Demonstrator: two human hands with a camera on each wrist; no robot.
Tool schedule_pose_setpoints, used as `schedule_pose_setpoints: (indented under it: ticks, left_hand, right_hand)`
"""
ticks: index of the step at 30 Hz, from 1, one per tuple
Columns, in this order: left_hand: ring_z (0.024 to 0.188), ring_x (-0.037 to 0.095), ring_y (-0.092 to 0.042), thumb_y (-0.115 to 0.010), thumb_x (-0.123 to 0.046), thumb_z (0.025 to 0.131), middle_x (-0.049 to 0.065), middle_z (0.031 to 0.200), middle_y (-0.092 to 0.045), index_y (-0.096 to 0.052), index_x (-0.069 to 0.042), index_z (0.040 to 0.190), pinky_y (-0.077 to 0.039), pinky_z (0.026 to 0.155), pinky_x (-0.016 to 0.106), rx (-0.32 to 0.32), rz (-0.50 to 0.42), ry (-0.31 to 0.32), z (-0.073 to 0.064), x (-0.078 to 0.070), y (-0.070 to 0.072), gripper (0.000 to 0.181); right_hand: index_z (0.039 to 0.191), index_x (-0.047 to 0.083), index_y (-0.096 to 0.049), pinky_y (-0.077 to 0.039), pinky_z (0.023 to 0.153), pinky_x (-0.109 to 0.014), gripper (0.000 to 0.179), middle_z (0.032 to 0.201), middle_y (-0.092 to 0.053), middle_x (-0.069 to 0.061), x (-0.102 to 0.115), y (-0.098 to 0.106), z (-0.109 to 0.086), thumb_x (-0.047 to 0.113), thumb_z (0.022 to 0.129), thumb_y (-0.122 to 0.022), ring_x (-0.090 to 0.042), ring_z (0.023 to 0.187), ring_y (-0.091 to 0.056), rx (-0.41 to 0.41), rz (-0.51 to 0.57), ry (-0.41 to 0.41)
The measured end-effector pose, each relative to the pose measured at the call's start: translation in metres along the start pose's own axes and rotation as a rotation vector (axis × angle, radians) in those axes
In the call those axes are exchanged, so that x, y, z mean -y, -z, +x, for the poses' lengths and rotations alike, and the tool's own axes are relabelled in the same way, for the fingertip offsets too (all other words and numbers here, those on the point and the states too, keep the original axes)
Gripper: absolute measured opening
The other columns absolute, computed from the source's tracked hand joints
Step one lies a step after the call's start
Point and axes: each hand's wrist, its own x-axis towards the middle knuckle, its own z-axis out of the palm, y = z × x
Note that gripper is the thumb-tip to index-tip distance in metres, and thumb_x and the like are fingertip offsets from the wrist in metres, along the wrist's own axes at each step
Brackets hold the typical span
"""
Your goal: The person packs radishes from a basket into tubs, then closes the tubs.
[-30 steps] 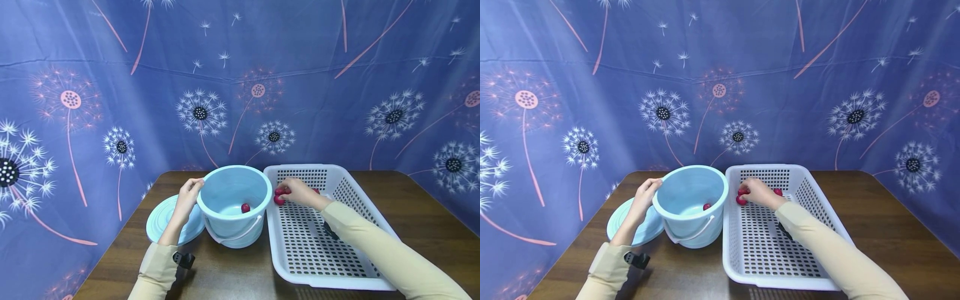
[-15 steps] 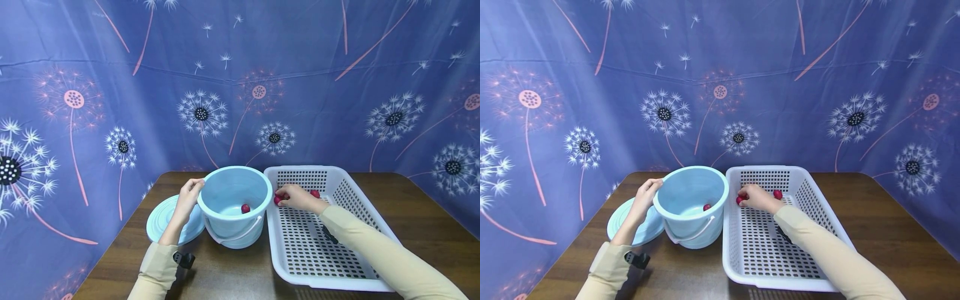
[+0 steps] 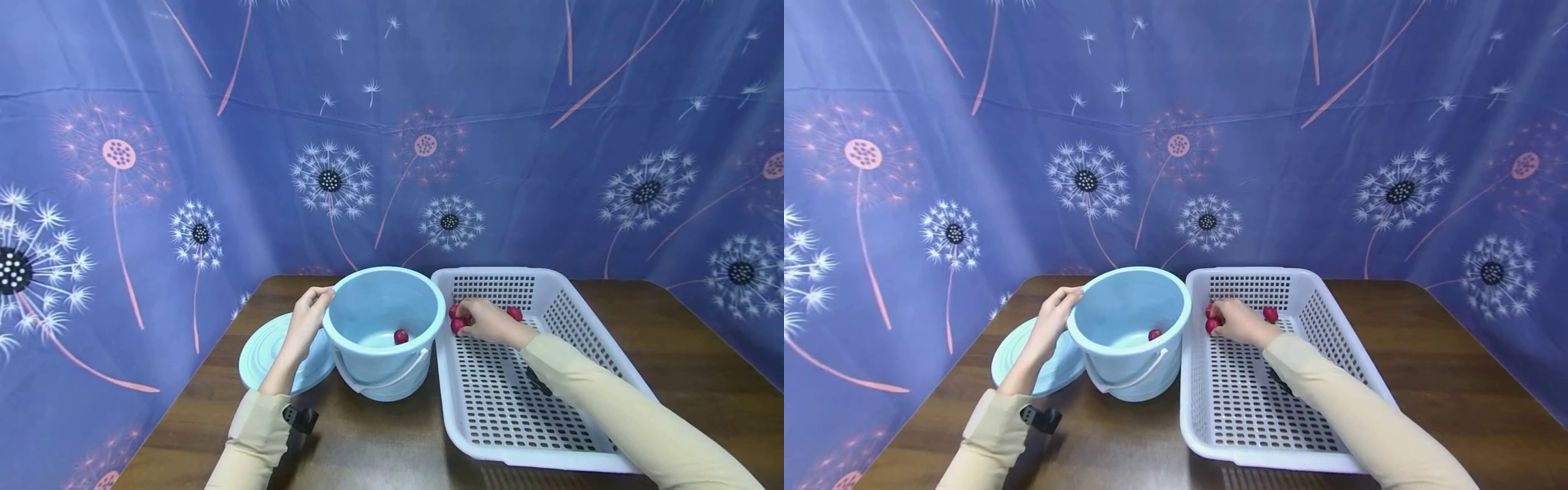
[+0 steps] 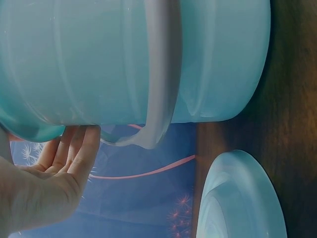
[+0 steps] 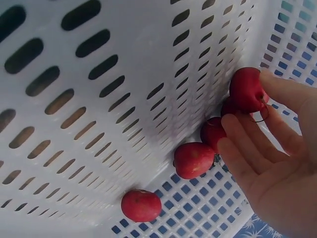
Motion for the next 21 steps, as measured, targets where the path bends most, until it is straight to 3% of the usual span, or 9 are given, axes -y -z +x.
schedule_pose_setpoints:
  ticks: [9, 21]
  left_hand:
    - [0.118, 0.027, -0.051, -0.047, -0.031, 0.097, 0.018, 0.121, -0.056, -0.054, -0.002, 0.12, -0.049, 0.088, 0.036, 0.005, 0.0, -0.002, 0.0032, -0.003, 0.0012, 0.038]
    - [0.117, 0.028, -0.052, -0.046, -0.03, 0.098, 0.019, 0.121, -0.056, -0.054, -0.001, 0.12, -0.049, 0.09, 0.037, 0.013, -0.001, 0.021, 0.0025, -0.0029, 0.0013, 0.037]
  right_hand:
    - [0.099, -0.001, -0.065, -0.051, 0.068, -0.033, 0.032, 0.085, -0.066, -0.007, -0.0028, 0.0028, 0.0016, 0.012, 0.073, -0.079, -0.015, 0.076, -0.059, 0.016, -0.044, -0.037]
    - [0.096, 0.005, -0.061, -0.049, 0.066, -0.03, 0.031, 0.085, -0.064, -0.005, -0.0008, -0.0016, 0.001, 0.014, 0.073, -0.079, -0.014, 0.072, -0.056, 0.034, 0.008, -0.085]
